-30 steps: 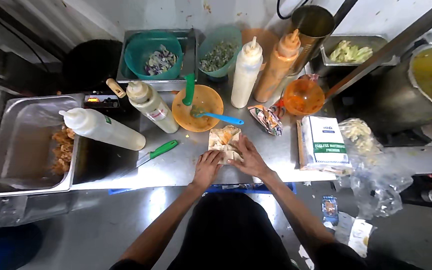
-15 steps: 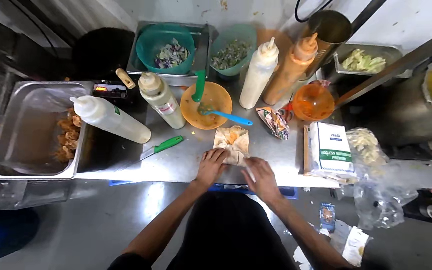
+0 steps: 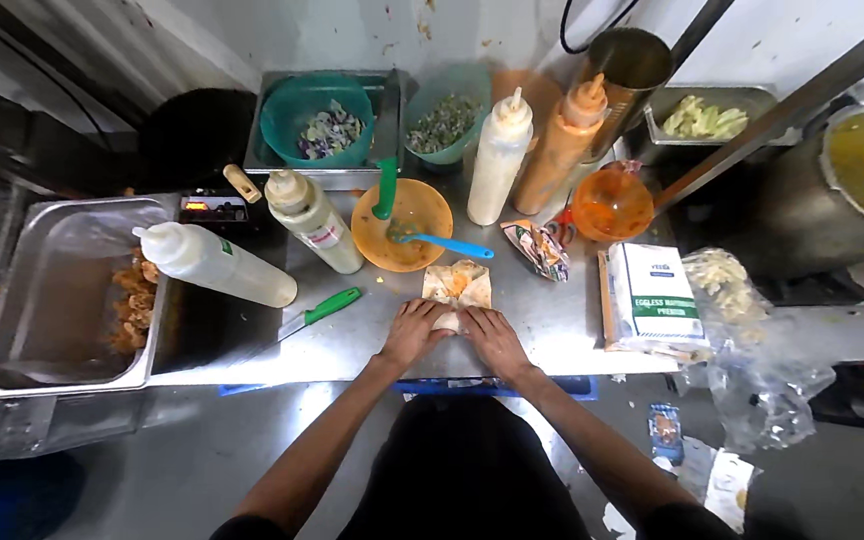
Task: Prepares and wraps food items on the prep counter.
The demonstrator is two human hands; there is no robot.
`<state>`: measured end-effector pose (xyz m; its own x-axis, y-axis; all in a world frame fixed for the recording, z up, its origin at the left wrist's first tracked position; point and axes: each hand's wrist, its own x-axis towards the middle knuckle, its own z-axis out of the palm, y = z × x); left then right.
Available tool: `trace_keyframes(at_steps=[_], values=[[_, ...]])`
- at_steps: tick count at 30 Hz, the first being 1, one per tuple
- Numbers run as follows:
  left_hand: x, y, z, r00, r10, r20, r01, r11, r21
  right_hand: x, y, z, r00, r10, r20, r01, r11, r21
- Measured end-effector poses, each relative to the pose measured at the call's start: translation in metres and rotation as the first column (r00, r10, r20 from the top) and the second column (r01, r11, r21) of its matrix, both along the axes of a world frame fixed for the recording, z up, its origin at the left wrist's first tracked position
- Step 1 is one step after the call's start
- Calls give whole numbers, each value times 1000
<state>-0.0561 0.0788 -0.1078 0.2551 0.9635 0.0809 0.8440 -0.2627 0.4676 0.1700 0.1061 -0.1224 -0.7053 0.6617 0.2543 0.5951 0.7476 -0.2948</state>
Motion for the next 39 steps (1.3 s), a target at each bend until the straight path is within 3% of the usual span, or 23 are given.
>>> trace_keyframes(at_steps=[7,10,13,15,20,25,30,32,35,39], values=[[-15,22,3,984,-23,178,33,998,-54,2,31,19,993,20,-116,-44,977,-207],[-8,25,14,999,-5,33,3,997,78,2,48,27,995,33,-99,-62,950,-307],[-1,17,11,991,16,-132,18,967,253,0,60,30,997,45,-67,-61,964,-258],[0,10,1,985,28,-172,15,970,244,-3,61,32,998,58,-21,-61,977,-206],[-4,10,-3,990,4,-143,12,994,108,-9,47,21,992,100,83,-89,988,-122],[-3,-10,-2,993,14,-121,-2,995,97,-8,29,16,994,82,67,-74,991,-110],[-6,-14,4,1000,13,5,-13,1000,-5,-6,30,29,994,100,36,-87,957,-276],[-7,-10,11,1000,23,-3,-23,999,29,-9,42,36,993,109,45,-88,939,-331],[-1,-9,21,997,72,-24,-69,991,111,-12,62,40,990,123,75,-97,953,-287],[-7,3,-1,995,85,-43,-76,980,182,-18,64,39,989,102,110,-72,967,-245]])
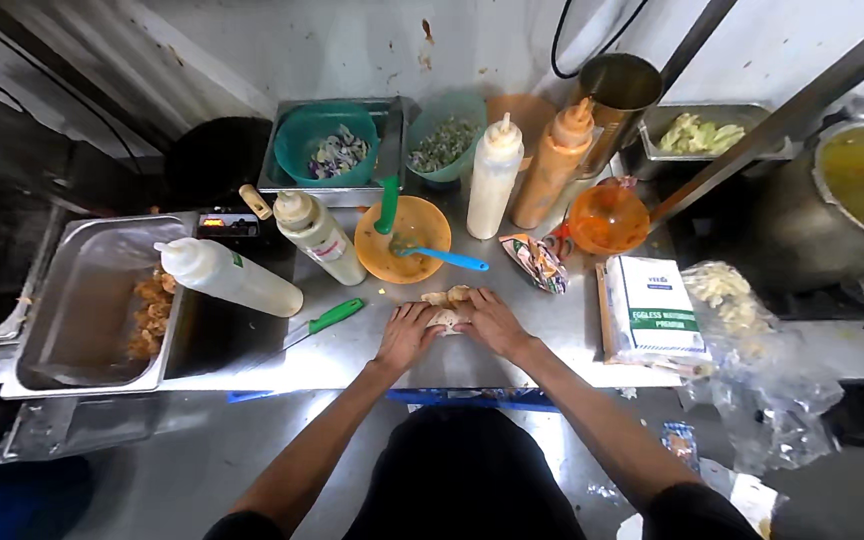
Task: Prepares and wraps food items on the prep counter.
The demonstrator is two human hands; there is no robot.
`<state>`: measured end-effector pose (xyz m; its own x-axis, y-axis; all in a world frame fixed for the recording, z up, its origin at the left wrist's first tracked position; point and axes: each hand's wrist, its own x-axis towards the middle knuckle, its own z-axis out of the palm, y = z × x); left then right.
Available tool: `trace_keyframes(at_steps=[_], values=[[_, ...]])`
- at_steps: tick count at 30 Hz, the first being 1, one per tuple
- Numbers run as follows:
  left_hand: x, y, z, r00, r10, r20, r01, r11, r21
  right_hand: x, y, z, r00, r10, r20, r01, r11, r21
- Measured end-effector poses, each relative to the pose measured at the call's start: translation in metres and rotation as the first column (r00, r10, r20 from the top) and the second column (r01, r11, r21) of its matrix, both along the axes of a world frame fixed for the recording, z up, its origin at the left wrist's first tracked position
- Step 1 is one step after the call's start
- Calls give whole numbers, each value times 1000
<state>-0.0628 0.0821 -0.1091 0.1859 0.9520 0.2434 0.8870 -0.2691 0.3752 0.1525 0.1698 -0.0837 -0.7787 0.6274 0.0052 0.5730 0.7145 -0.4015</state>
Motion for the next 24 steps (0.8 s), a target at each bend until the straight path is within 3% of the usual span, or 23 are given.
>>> trace_keyframes(at_steps=[5,13,15,21,24], values=[[-4,7,-4,1000,-14,8,15,999,-31,-3,-15,-10,997,-1,-81,9,995,95],[5,-9,2,998,5,-58,-4,1000,6,-9,7,-5,999,-5,-31,5,1000,-4],[6,-9,-11,996,19,-91,-15,999,34,-12,12,-6,1000,-9,2,9,1000,-1],[4,5,-14,994,35,-99,-35,999,2,-13,-4,-17,998,62,6,-62,978,199],[5,5,-7,994,12,-104,-16,999,-41,-10,-14,-25,999,38,-18,-34,978,206]])
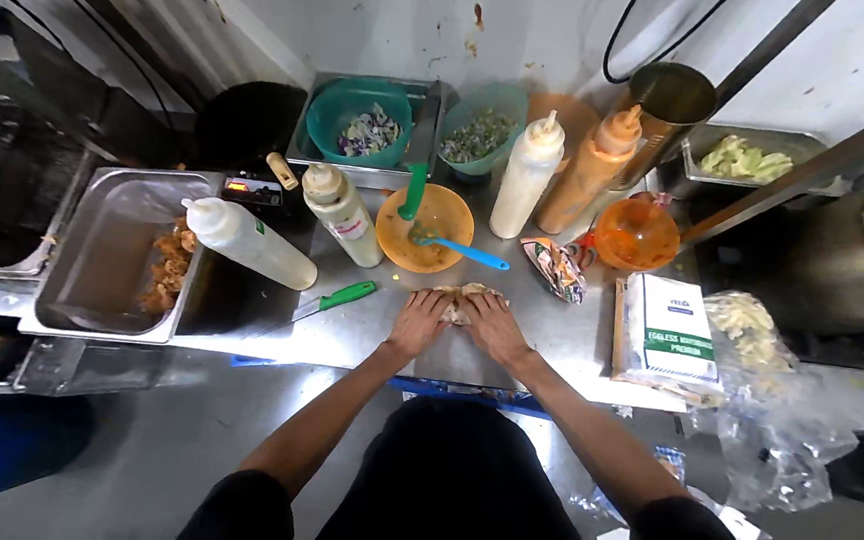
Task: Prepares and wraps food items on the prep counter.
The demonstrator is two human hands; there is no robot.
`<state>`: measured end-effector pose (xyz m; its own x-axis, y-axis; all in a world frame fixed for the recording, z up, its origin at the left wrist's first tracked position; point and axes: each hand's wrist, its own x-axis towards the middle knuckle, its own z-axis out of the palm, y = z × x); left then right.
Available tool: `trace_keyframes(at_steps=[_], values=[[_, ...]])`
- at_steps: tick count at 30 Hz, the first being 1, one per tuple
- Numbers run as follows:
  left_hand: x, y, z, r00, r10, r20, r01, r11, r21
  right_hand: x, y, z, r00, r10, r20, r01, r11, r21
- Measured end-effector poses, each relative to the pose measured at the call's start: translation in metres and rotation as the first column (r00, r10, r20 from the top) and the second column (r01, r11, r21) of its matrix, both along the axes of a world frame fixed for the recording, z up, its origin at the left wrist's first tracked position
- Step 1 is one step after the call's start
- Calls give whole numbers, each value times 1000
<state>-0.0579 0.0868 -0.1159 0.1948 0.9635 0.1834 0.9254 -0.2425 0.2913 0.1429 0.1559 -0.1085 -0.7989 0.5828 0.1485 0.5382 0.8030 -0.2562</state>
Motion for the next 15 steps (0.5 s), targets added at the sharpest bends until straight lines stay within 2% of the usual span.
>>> trace_keyframes(at_steps=[3,8,13,15], values=[[2,-9,15,1000,-24,-5,23,997,-80,6,-8,5,999,-2,-33,-1,997,-84],[-5,-12,29,989,23,148,20,958,-285,13,-8,14,999,19,-37,-28,960,-277],[-13,-12,24,994,-57,90,65,994,-88,10,7,21,1000,-18,0,17,964,-264],[-13,-14,19,993,-75,86,83,993,-84,9,14,24,997,-39,62,58,943,-328]])
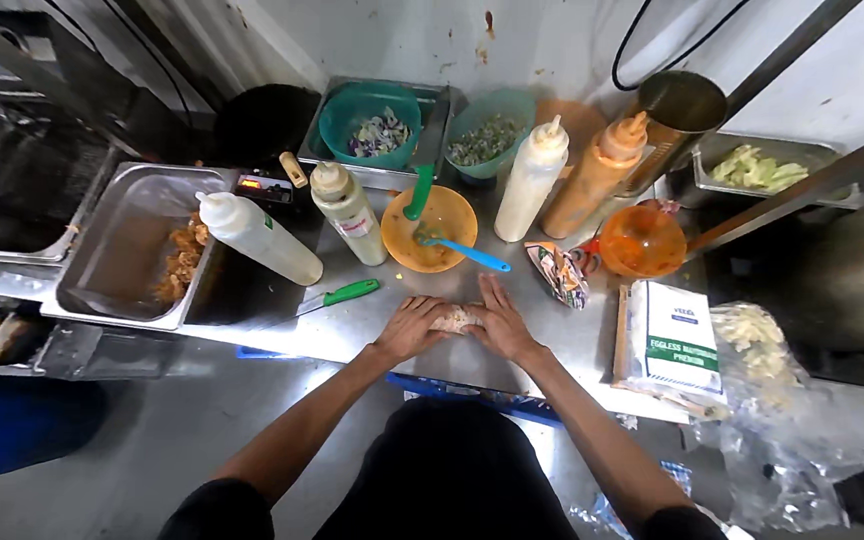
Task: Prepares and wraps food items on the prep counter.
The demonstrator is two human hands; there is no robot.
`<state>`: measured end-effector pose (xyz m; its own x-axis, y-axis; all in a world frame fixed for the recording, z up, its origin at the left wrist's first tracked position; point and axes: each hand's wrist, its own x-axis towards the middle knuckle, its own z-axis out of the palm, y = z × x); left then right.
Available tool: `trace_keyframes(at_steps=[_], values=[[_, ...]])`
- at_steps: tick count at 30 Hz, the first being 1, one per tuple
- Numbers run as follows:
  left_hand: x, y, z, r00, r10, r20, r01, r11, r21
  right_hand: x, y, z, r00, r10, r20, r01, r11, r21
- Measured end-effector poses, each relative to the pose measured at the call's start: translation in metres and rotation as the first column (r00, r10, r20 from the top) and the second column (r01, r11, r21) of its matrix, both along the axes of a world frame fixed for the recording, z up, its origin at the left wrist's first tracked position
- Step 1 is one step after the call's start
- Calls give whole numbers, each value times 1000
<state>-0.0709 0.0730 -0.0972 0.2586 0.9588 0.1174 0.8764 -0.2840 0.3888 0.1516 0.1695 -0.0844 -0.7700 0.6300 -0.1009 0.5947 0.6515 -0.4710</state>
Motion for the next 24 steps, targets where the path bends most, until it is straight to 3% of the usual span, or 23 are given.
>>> trace_keyframes(at_steps=[2,5,9,13,15,18,20,22,24], values=[[-2,3,-5,1000,19,9,-18,1000,-15,-2,-2,0,1000,2,-5,-2,999,32],[-4,14,-4,999,39,13,-38,998,-59,-5,-24,0,994,85,-75,-63,964,259],[-1,7,5,983,181,21,-177,976,-130,-9,-30,-11,993,117,18,-118,950,289],[9,-68,26,847,514,135,-498,856,-137,-27,0,-14,995,87,56,-99,958,271],[2,-127,7,756,638,150,-636,769,-63,-37,12,-8,987,63,146,-94,972,215],[-8,-240,-42,530,832,164,-833,547,-81,-43,18,8,969,44,242,-38,999,-31],[-7,-323,-80,287,945,157,-920,318,-230,-35,12,17,987,-19,158,69,946,-317],[10,-400,-113,-27,995,92,-887,19,-461,-29,-5,26,989,-143,46,139,763,-632],[30,-475,-148,-337,937,-92,-674,-309,-671,-33,-26,28,970,-239,-42,97,541,-836]])
